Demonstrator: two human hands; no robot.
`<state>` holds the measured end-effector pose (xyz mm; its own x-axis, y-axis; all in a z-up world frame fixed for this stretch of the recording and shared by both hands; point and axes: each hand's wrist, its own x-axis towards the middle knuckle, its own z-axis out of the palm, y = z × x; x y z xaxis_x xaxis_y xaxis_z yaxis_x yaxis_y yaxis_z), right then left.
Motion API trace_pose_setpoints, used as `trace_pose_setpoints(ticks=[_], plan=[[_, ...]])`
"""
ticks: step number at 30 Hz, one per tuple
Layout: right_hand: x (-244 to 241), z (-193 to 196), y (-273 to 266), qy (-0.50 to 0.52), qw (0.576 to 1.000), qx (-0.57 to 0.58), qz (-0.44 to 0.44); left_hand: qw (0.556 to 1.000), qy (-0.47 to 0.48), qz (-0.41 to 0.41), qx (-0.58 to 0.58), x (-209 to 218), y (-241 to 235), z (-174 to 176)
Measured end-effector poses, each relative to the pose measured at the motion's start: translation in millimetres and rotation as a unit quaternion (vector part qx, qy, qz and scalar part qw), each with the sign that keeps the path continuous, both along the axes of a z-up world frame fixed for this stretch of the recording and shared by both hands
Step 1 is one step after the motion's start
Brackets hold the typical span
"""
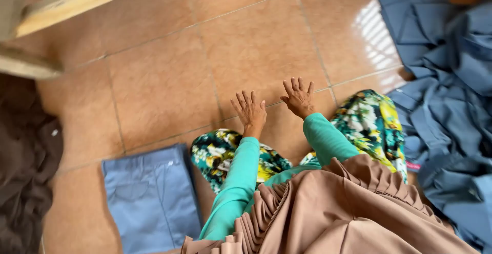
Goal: The person sits on the floor and folds several pairs of gray trousers by hand. They smooth the fabric, fold the legs together, and then fold the pants into a compact rectangle before stacking them.
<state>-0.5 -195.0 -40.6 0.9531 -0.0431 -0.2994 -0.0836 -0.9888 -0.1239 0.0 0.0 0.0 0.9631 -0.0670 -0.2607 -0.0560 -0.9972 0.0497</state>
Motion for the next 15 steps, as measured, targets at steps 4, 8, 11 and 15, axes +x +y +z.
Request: trace_pose_setpoints(ticks=[4,8,11,15], plan=[[-16,30,-38,0.004,0.997,0.0,-0.074,0.997,-0.01,-0.075,-0.011,11,-56,-4],[-35,50,-98,-0.027,0.991,0.023,-0.128,0.986,-0.046,-0.157,-0.036,18,-129,2],[-67,64,-156,-0.081,0.978,0.024,-0.192,0.964,-0.09,-0.241,-0.062,8,-195,14],[-140,58,-234,-0.181,0.94,-0.044,-0.286,0.9,-0.167,-0.381,-0.133,-37,-292,42]])
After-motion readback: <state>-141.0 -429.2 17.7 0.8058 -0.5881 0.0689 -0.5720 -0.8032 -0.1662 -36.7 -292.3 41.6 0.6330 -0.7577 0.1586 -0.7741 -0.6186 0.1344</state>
